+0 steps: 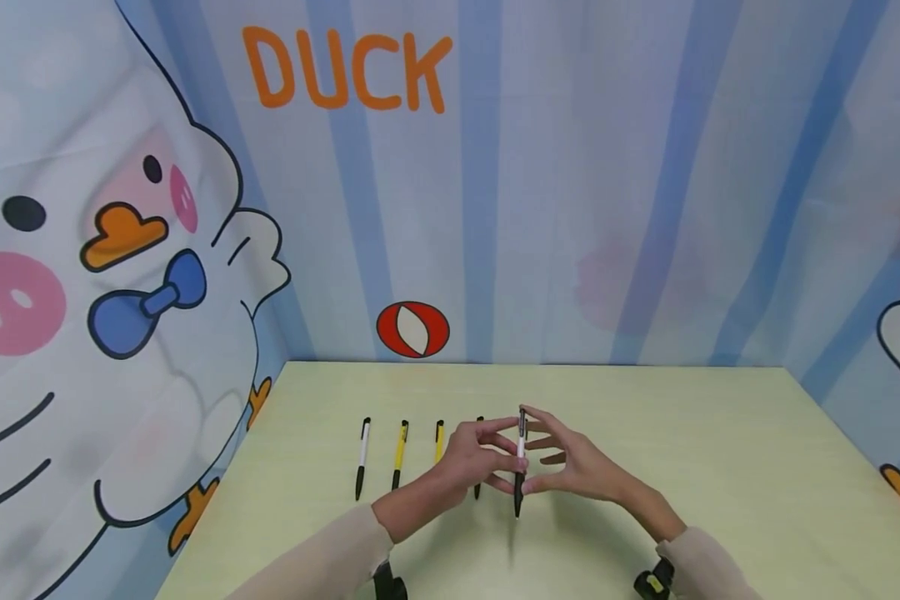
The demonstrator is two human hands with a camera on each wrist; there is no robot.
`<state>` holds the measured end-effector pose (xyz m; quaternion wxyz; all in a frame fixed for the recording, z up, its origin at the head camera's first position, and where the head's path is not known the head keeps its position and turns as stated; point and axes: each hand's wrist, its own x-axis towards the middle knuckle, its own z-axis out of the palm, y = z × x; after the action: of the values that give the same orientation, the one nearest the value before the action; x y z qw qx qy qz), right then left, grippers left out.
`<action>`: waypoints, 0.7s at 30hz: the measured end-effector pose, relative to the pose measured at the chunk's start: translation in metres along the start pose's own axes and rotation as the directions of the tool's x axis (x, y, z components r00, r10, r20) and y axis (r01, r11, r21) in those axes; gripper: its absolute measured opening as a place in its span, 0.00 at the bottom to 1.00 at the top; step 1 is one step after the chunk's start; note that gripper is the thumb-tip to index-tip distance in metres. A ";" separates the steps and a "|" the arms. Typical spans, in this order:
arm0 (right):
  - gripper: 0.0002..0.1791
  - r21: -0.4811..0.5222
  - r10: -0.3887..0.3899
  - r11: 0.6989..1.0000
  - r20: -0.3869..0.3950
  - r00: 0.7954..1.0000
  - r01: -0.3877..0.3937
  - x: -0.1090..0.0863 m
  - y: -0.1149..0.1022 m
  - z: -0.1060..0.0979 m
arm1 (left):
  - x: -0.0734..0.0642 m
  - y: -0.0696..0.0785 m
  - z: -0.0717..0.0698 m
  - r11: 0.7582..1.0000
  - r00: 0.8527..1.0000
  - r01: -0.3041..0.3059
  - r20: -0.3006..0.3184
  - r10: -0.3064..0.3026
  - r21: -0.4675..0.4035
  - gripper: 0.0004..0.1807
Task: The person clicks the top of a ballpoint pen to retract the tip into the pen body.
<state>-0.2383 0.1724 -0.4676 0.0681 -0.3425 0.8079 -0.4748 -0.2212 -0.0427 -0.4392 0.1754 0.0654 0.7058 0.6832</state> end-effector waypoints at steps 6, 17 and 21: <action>0.61 -0.040 0.028 0.999 0.042 0.999 -0.027 -0.006 0.004 -0.002 | 0.001 -0.006 -0.001 1.000 1.000 0.009 0.004 -0.009 0.025 0.35; 0.40 -0.134 0.101 0.985 -0.038 0.994 -0.105 -0.040 0.025 -0.022 | 0.009 -0.012 -0.011 0.994 0.997 0.003 -0.081 0.006 0.106 0.35; 0.37 -0.144 0.123 0.981 -0.055 0.991 -0.129 -0.051 0.031 -0.028 | 0.020 -0.016 -0.017 0.986 0.994 -0.023 -0.104 0.040 0.165 0.36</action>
<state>-0.2272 0.2335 -0.4888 0.0540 -0.2837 0.8621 -0.4164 -0.2434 -0.0533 -0.4585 0.1205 0.0538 0.7666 0.6284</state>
